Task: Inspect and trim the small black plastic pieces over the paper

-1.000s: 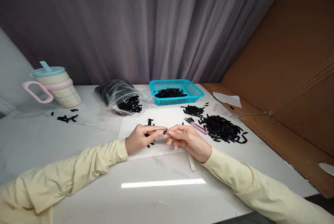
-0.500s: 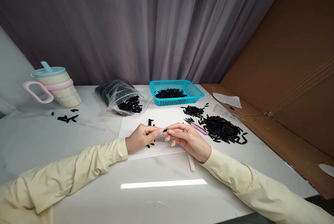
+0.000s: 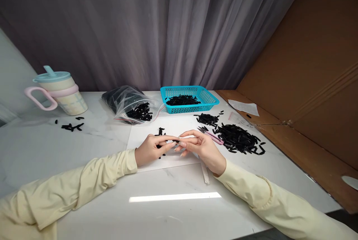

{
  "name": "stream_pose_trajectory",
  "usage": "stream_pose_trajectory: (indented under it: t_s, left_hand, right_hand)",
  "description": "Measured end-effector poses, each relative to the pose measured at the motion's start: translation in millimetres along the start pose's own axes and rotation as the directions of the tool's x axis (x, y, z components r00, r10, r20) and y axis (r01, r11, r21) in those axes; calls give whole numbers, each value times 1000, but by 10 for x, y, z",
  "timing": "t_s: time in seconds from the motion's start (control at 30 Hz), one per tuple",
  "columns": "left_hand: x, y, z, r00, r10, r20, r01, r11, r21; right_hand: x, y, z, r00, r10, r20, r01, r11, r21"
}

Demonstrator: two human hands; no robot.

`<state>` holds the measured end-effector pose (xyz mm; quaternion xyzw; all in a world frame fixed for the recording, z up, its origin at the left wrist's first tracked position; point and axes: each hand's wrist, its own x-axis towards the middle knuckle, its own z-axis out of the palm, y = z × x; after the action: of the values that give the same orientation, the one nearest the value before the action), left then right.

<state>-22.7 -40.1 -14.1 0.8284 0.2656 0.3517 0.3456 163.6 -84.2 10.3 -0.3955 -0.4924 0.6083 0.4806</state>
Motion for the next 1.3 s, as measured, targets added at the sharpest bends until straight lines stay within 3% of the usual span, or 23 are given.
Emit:
stream_pose_trajectory:
  t_s: [0.17, 0.3, 0.37, 0.4, 0.5, 0.6, 0.73, 0.83, 0.97, 1.13, 1.3]
  left_hand:
    - [11, 46, -21, 996, -91, 23, 93, 993, -71]
    - [54, 73, -50, 954, -301, 15, 290, 903, -319]
    - [83, 71, -68, 923, -383, 41, 361, 822, -441]
    - [97, 66, -78, 907, -416, 61, 391, 782, -486]
    - [127, 44, -104, 871, -478, 111, 449, 687, -571]
    - [142, 27, -123, 853, -507, 124, 468, 637, -612]
    - [151, 18, -124, 835, -525, 162, 494, 589, -639]
    - [160, 10, -108, 820, -545, 175, 509, 555, -658]
    - [177, 1, -93, 803, -560, 202, 535, 531, -657]
    - [182, -27, -96, 784, -581, 219, 564, 519, -642]
    - [172, -32, -101, 812, -571, 124, 504, 577, -642]
  right_hand:
    - [-12, 1, -23, 1000, -17, 6, 17, 999, -36]
    - [158, -148, -159, 981, -187, -49, 173, 962, -212]
    - [399, -288, -270, 946, -319, -60, 264, 864, -429]
    - [553, -366, -327, 922, -384, -43, 292, 765, -574]
    - [1018, -584, -442, 908, -420, -7, 300, 660, -688]
    - [1210, -694, -366, 904, -417, 93, 331, 545, -770]
    - [879, -593, 12, 889, -324, 324, 446, 453, -772]
    - [563, -400, 270, 814, -220, 538, 579, 388, -717]
    - [496, -182, 375, 832, -231, 504, 550, 449, -704]
    - [573, -99, 386, 849, -281, 447, 528, 453, -718]
    - [471, -26, 467, 802, -376, 463, 592, 407, -695]
